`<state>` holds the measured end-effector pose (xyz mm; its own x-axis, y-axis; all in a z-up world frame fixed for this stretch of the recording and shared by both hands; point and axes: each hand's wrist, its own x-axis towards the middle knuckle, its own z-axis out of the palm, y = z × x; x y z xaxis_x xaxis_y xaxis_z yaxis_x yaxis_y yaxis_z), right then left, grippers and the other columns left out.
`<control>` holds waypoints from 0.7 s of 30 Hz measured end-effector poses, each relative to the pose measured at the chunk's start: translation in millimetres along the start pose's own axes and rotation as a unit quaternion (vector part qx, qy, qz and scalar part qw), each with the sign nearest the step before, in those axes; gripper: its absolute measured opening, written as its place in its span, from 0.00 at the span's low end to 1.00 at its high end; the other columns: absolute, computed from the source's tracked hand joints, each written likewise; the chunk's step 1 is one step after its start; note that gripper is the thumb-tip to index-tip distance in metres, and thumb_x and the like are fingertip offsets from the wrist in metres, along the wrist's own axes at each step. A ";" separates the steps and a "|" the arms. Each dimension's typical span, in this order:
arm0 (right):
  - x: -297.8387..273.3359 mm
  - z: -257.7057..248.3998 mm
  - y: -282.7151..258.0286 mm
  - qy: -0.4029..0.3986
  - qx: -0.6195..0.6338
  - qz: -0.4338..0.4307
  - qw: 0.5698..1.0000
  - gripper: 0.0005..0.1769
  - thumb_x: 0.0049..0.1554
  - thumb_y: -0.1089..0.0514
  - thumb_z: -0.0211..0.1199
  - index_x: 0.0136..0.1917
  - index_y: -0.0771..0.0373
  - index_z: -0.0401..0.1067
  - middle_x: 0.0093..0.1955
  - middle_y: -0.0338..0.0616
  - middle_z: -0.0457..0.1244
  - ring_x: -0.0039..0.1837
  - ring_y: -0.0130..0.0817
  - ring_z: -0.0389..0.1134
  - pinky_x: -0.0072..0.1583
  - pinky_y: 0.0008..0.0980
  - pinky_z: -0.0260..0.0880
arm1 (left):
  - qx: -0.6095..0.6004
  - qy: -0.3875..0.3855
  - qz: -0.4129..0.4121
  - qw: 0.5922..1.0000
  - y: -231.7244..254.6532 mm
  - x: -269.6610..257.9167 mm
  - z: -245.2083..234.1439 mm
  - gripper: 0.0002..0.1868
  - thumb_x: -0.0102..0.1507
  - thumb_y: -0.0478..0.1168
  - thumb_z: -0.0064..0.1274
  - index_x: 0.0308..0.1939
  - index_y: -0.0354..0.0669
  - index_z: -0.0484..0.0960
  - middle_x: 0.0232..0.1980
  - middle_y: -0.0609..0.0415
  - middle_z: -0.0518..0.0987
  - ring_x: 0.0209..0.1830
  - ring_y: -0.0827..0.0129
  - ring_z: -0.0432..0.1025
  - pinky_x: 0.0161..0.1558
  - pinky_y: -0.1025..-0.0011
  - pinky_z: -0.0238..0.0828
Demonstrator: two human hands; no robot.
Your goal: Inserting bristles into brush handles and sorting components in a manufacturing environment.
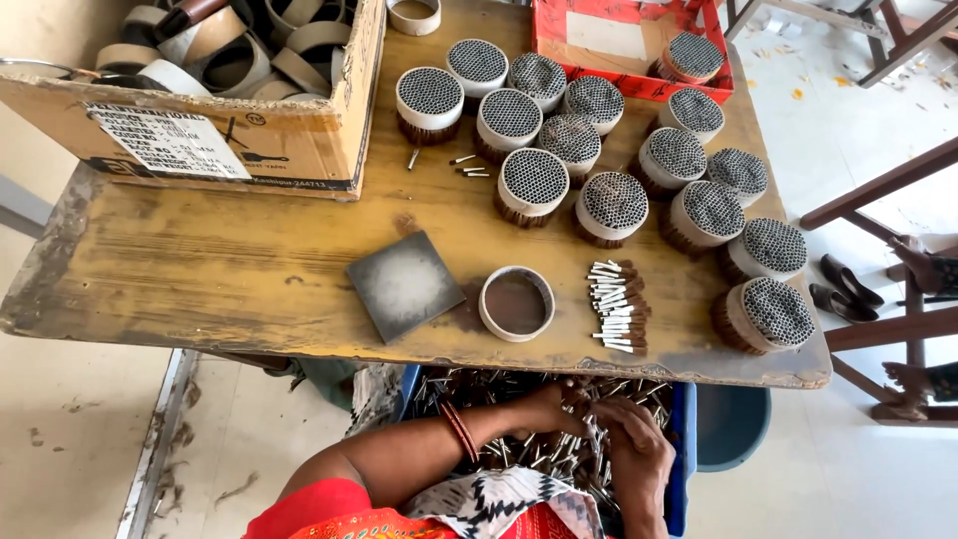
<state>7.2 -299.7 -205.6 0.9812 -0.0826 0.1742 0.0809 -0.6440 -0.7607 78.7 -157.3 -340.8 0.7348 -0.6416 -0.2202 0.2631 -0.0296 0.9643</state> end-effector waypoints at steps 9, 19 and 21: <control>-2.3 0.3 -13.8 -0.033 0.023 -0.024 0.999 0.13 0.52 0.61 0.71 0.52 0.61 0.82 0.53 0.43 0.73 0.53 0.33 0.76 0.54 0.30 0.75 | -0.450 -0.044 -0.165 0.877 -18.6 17.5 -3.2 0.23 0.63 0.53 0.70 0.56 0.51 0.82 0.45 0.60 0.81 0.39 0.71 0.71 0.37 0.72 0.67; -8.5 -17.4 -13.1 0.024 0.045 -0.009 0.999 0.18 0.53 0.67 0.67 0.58 0.61 0.78 0.55 0.45 0.71 0.55 0.35 0.74 0.55 0.31 0.74 | 0.220 0.007 0.048 0.974 44.0 4.4 15.9 0.47 0.51 0.39 0.69 0.70 0.33 0.60 0.51 0.47 0.80 0.51 0.60 0.77 0.55 0.67 0.76; -10.6 -16.8 -3.1 0.035 0.044 -0.004 0.998 0.15 0.54 0.68 0.66 0.56 0.60 0.80 0.54 0.43 0.72 0.54 0.34 0.75 0.54 0.30 0.76 | 0.208 0.011 0.012 0.978 24.1 11.5 11.7 0.50 0.50 0.41 0.71 0.70 0.33 0.59 0.52 0.46 0.79 0.52 0.61 0.75 0.55 0.67 0.73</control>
<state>-6.3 -309.6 -194.5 0.9662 -0.1320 0.2214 0.1069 -0.5765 -0.8101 86.1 -174.4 -318.4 0.7525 -0.6291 -0.1946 -0.0288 -0.3267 0.9447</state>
